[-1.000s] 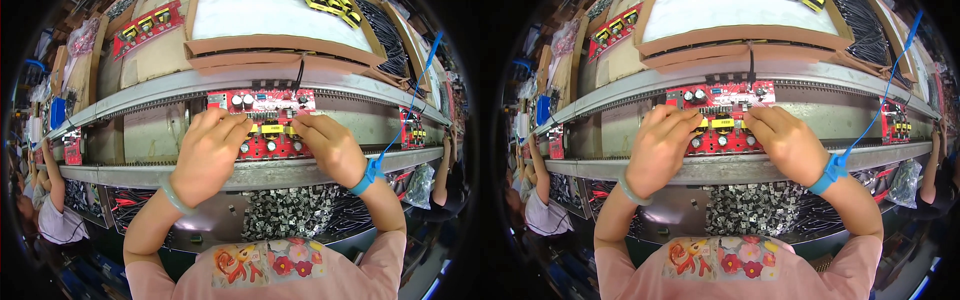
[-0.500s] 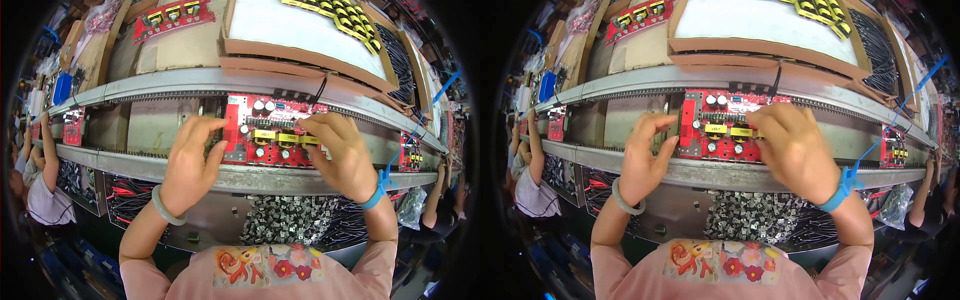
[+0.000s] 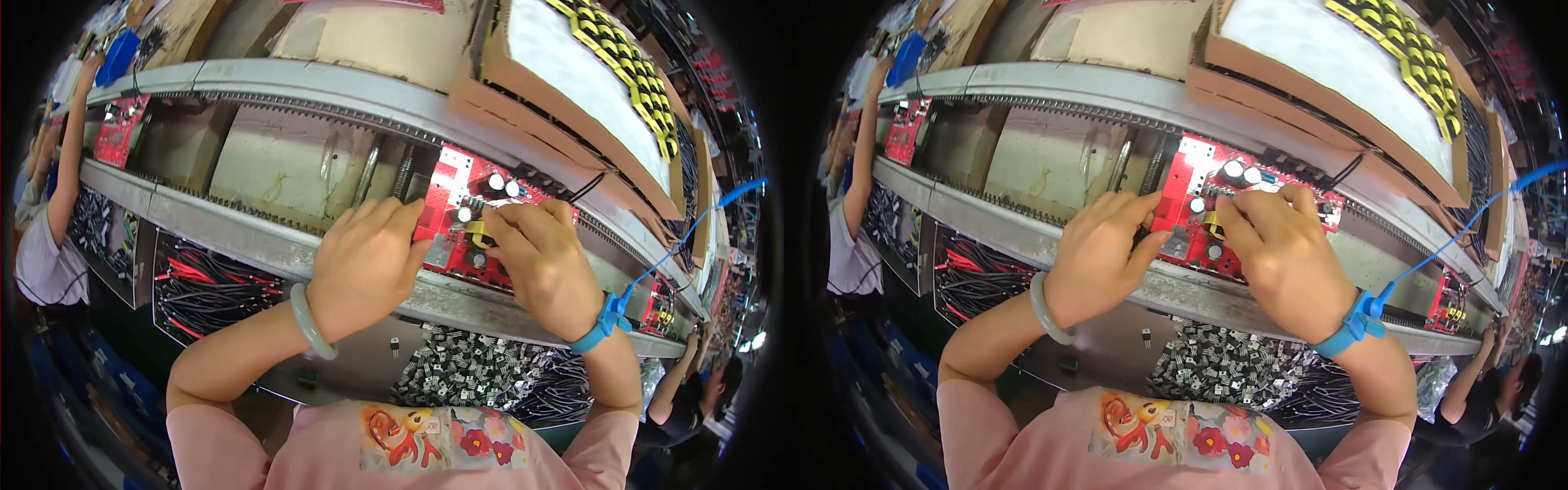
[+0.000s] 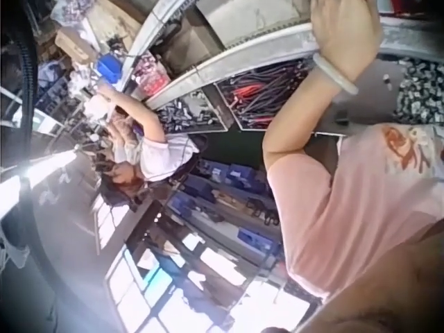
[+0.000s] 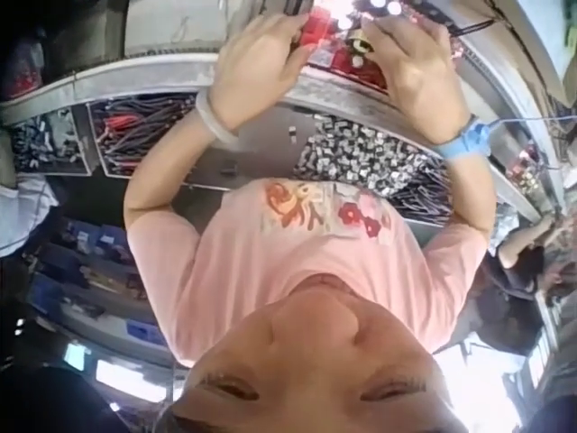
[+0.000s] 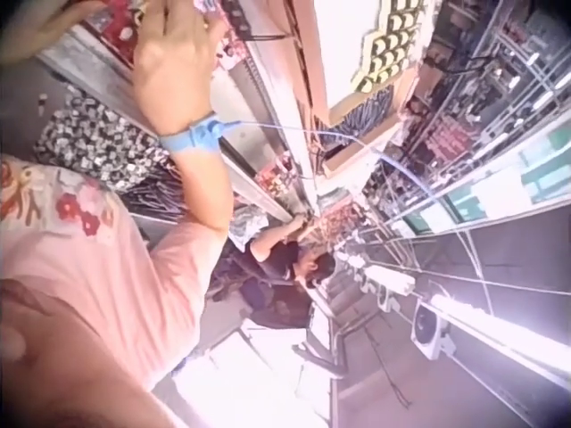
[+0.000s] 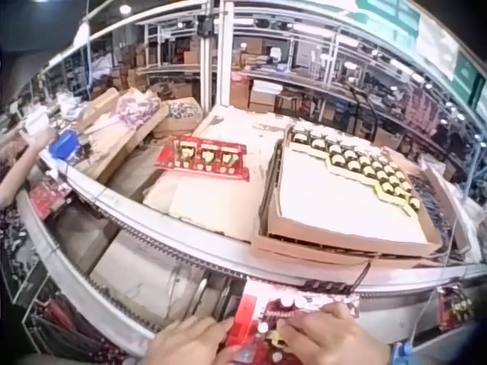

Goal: The person assembles circuit boards on an assembly line by inserting transformers, wires, and electronic components into the boards by hand, then opens a plastic bag of components.

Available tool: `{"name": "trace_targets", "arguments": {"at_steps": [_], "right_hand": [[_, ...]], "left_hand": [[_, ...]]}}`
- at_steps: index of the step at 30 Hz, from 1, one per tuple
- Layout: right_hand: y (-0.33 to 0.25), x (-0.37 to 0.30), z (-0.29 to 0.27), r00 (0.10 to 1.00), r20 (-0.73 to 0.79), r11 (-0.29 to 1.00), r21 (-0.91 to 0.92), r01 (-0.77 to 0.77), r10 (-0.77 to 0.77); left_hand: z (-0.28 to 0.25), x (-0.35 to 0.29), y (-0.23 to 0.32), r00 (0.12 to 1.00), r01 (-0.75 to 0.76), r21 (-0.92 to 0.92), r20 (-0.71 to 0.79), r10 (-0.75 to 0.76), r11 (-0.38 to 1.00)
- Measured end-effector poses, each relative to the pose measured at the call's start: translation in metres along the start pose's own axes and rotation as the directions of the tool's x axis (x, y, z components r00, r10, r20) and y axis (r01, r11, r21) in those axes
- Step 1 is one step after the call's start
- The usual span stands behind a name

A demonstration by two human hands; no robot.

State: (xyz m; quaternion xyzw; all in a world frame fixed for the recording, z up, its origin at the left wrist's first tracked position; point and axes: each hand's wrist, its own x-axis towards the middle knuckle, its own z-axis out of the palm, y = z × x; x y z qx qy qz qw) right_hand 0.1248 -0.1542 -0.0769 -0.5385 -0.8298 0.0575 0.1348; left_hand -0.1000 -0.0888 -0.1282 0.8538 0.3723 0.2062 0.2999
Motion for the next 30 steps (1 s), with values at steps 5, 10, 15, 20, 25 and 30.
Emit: {"name": "trace_targets", "arguments": {"at_steps": [5, 10, 15, 20, 25, 30], "right_hand": [[-0.003, 0.004, -0.003, 1.000, 0.012, 0.998, -0.058, 0.024, -0.023], [-0.005, 0.011, 0.001, 0.997, 0.079, 0.996, -0.087, 0.033, -0.026], [-0.009, 0.003, 0.004, 1.000, 0.003, 0.999, -0.038, -0.008, 0.008], [-0.014, 0.003, 0.009, 0.999, -0.042, 0.998, -0.059, -0.009, 0.007], [-0.011, -0.004, 0.013, 0.994, -0.109, 0.988, -0.155, -0.006, -0.011], [-0.012, -0.008, 0.015, 0.993, -0.121, 0.986, -0.164, -0.004, -0.016]], "left_hand": [[0.001, -0.001, 0.000, 0.999, -0.037, 0.061, 0.003, 0.037, 0.997], [0.001, 0.000, -0.003, 0.999, -0.029, 0.093, 0.038, 0.026, 0.995], [0.000, -0.004, -0.003, 0.998, -0.065, 0.113, 0.012, 0.064, 0.991], [-0.015, -0.009, -0.009, 0.991, -0.133, -0.033, -0.014, 0.133, 0.991], [-0.099, -0.047, -0.016, 0.992, -0.128, -0.053, -0.017, 0.127, 0.990], [-0.173, -0.130, -0.041, 0.981, 0.093, 0.373, 0.125, -0.149, 0.923]]}}
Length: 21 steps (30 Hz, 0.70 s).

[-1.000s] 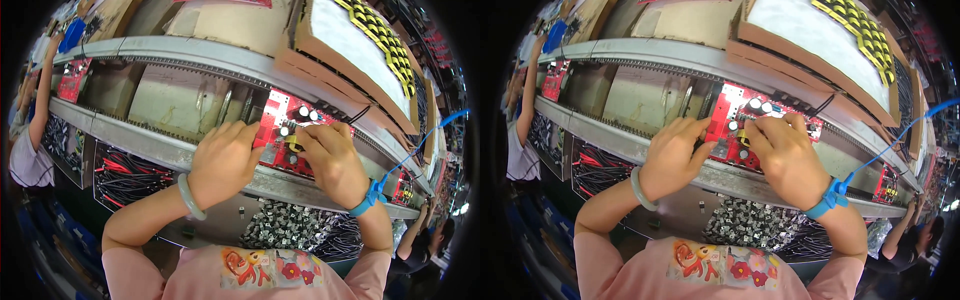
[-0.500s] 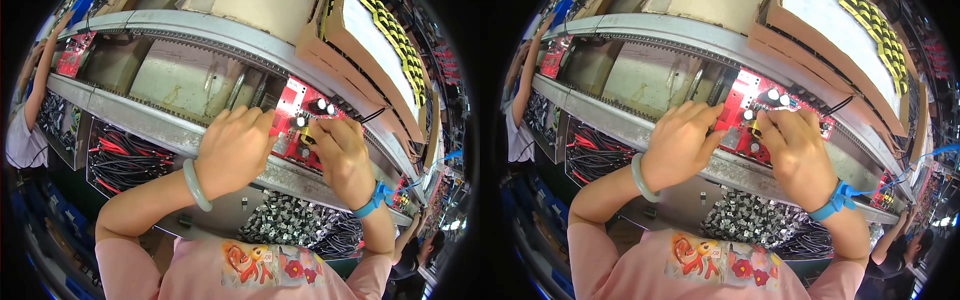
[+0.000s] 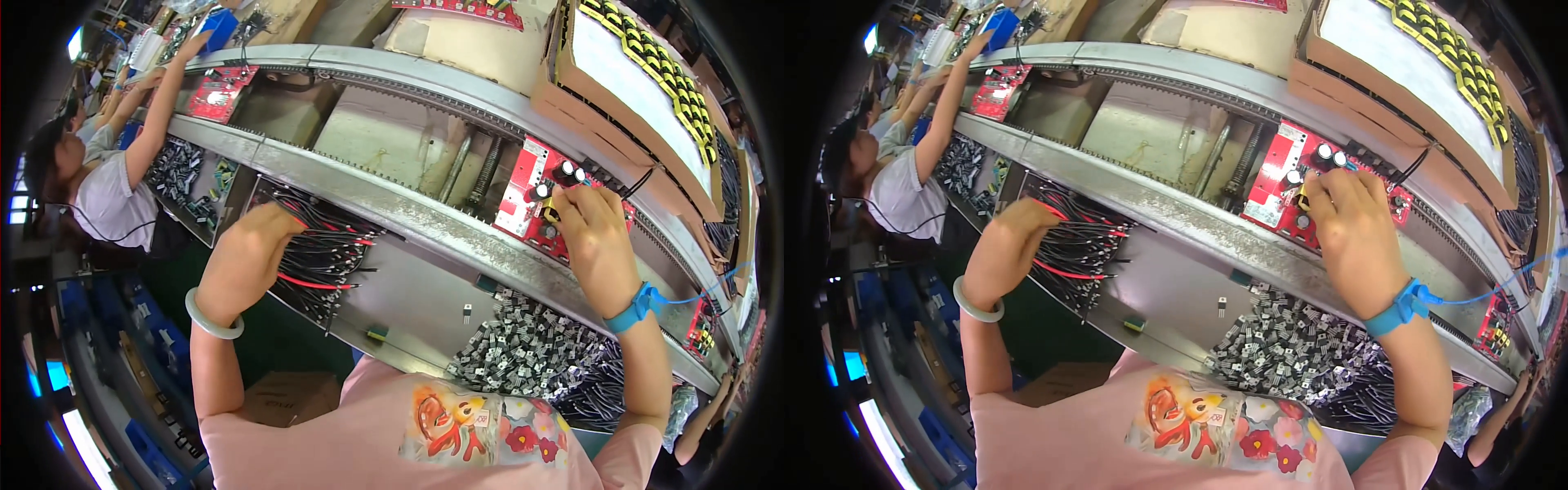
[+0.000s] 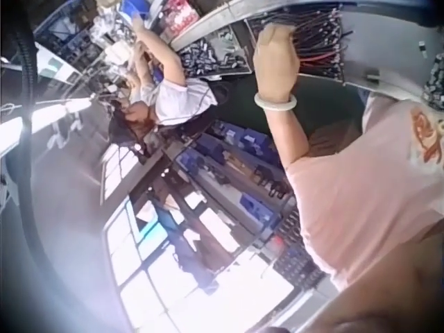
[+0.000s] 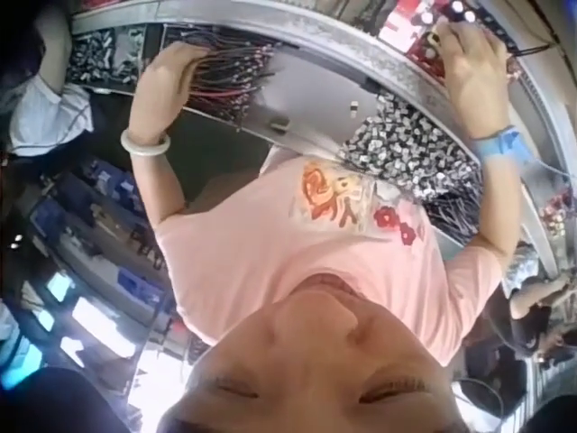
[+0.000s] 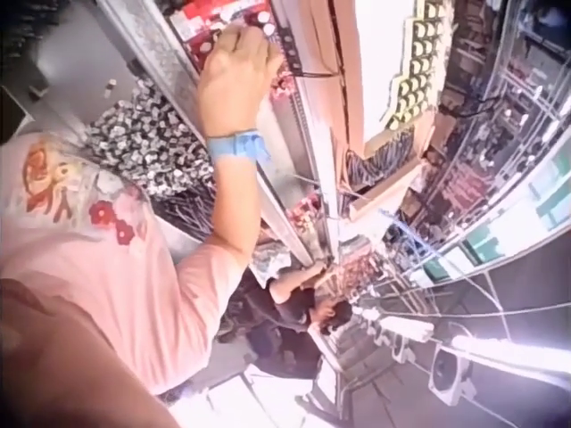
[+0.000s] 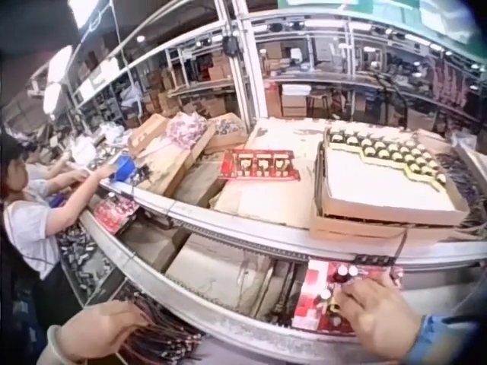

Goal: The person assembles circuit boards on an assembly line by inserting transformers, wires, and electronic components into the boards by hand, then opens a plastic bag of components.

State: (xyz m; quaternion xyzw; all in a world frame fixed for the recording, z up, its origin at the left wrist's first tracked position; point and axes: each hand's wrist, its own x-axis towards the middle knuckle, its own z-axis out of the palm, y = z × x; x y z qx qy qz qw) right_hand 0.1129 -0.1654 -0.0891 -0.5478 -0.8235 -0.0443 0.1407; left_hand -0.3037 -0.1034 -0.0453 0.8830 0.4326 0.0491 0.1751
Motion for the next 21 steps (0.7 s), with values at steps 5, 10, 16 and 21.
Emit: {"name": "trace_targets", "arguments": {"at_steps": [5, 10, 16, 21], "right_hand": [[-0.008, -0.005, -0.006, 0.996, 0.028, 0.995, 0.037, -0.091, 0.090], [-0.019, -0.059, -0.063, 0.953, -0.077, 0.956, 0.049, -0.288, 0.291], [-0.008, -0.189, -0.102, 0.776, 0.095, 0.773, 0.068, -0.630, 0.624], [-0.037, -0.268, -0.106, 0.625, 0.232, 0.662, -0.143, -0.736, 0.745]], "left_hand": [[0.015, -0.038, -0.004, 0.996, -0.043, 0.178, -0.074, 0.057, 0.983], [0.014, -0.059, 0.002, 0.994, -0.092, 0.037, -0.062, 0.094, 0.995], [0.031, -0.048, -0.011, 0.996, -0.074, -0.021, -0.045, 0.073, 0.997], [0.009, -0.044, -0.003, 0.992, -0.129, -0.074, -0.028, 0.127, 0.989]]}}
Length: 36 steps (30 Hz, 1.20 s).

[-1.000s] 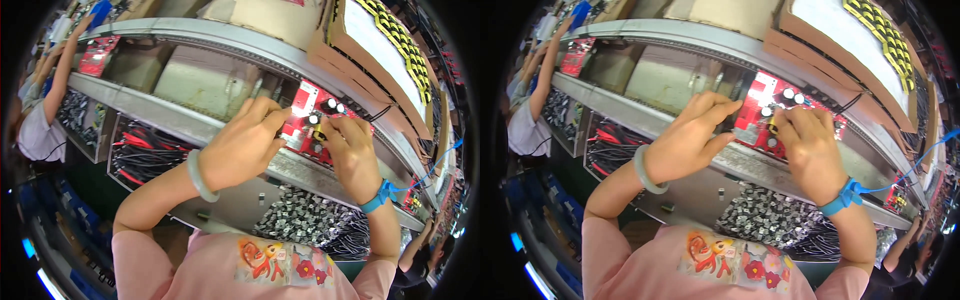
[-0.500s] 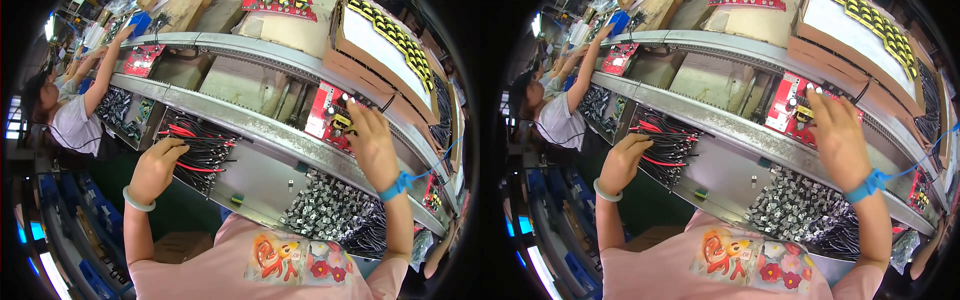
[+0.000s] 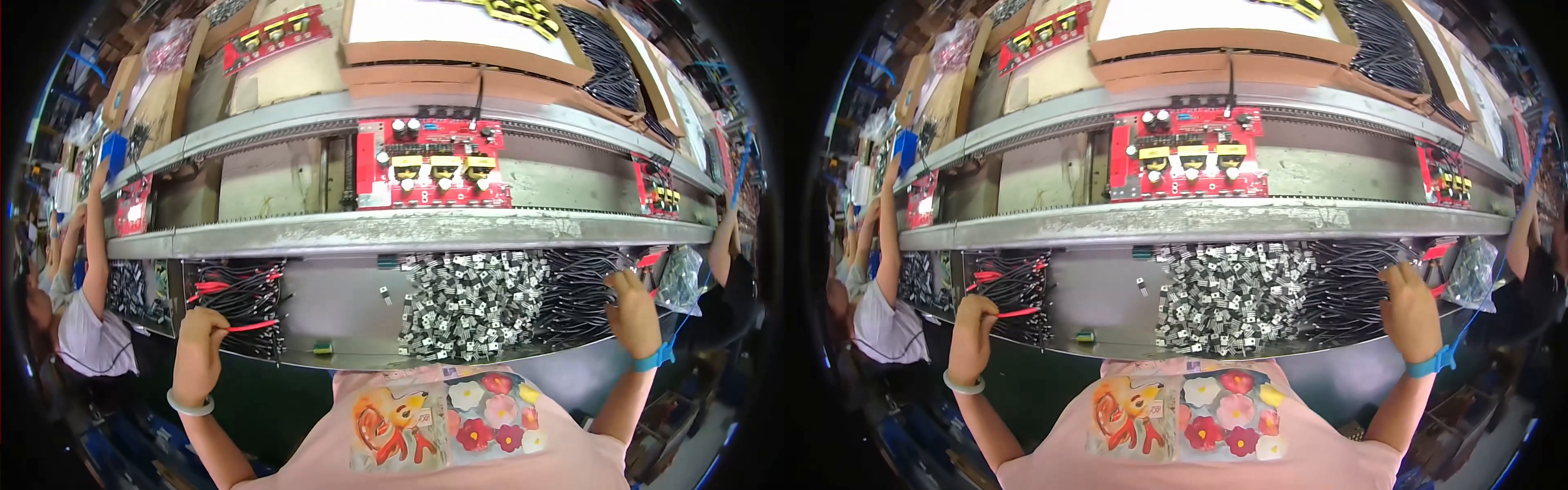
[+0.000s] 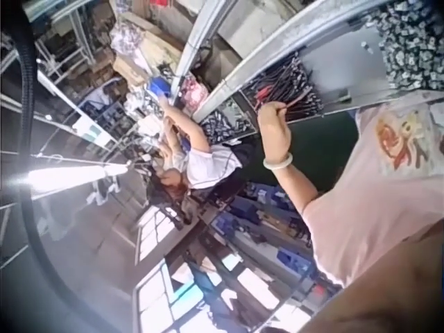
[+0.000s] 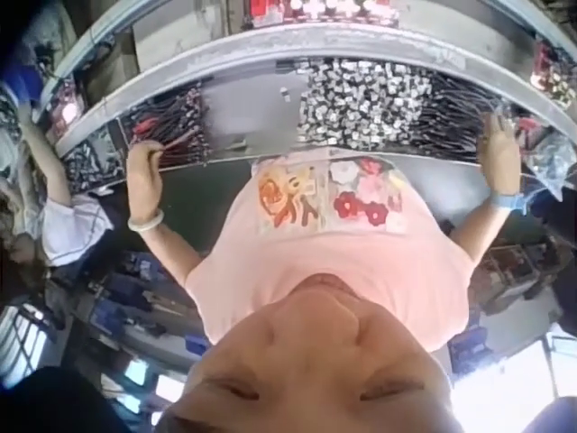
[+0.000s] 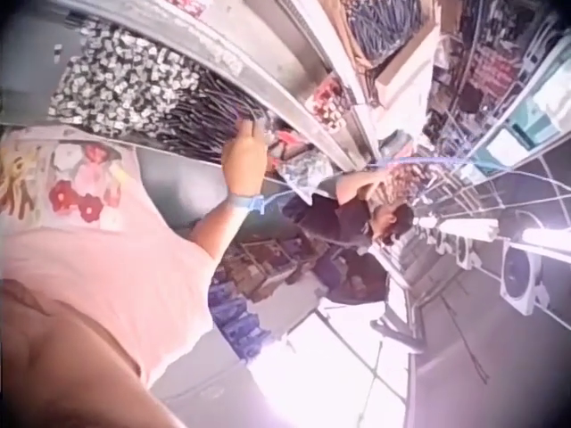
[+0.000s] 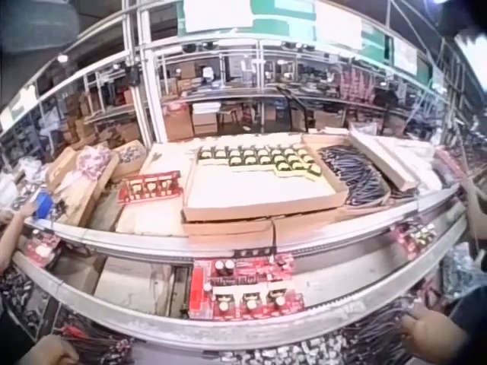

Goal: The person assembles circuit boards on an assembly line by inserting transformers, wires, and electronic components into the boards by hand, then opens a plastic bag of components.

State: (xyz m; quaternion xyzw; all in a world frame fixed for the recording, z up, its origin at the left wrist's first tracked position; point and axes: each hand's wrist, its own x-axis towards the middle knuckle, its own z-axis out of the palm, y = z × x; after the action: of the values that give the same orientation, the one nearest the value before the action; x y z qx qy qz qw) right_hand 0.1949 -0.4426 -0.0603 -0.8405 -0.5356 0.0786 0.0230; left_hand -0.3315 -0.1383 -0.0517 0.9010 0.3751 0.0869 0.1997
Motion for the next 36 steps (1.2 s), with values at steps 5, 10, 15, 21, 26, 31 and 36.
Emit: {"name": "trace_targets", "arguments": {"at_steps": [5, 10, 15, 21, 26, 31, 36], "right_hand": [[0.011, -0.034, 0.046, 0.999, 0.018, 0.969, -0.244, -0.029, 0.035], [0.020, -0.035, 0.025, 1.000, -0.014, 0.966, -0.257, 0.019, -0.023], [0.006, -0.020, -0.032, 0.990, -0.136, 0.955, -0.296, 0.000, -0.042], [-0.037, 0.026, -0.044, 0.925, -0.274, 0.811, 0.582, -0.058, 0.263], [-0.067, 0.066, -0.032, 0.966, -0.246, 0.657, 0.742, 0.135, 0.079], [-0.079, 0.081, -0.035, 0.975, -0.222, 0.612, 0.768, 0.189, -0.022], [-0.084, 0.092, -0.030, 0.973, -0.210, 0.576, 0.785, 0.229, -0.100]], "left_hand": [[0.017, 0.049, 0.022, 0.956, 0.005, -0.606, -0.231, -0.183, 0.795], [0.051, 0.125, 0.083, 0.977, -0.093, -0.906, -0.162, -0.135, 0.413], [0.079, 0.165, 0.122, 0.979, -0.147, -0.872, -0.195, -0.056, 0.467], [0.115, 0.193, 0.128, 0.961, -0.258, -0.606, -0.244, 0.133, 0.752], [0.124, 0.200, 0.128, 0.964, -0.245, -0.583, -0.232, 0.130, 0.775], [0.123, 0.200, 0.128, 0.949, -0.266, -0.384, -0.264, 0.171, 0.884], [0.121, 0.201, 0.127, 0.904, -0.368, -0.265, -0.328, 0.275, 0.891]]}}
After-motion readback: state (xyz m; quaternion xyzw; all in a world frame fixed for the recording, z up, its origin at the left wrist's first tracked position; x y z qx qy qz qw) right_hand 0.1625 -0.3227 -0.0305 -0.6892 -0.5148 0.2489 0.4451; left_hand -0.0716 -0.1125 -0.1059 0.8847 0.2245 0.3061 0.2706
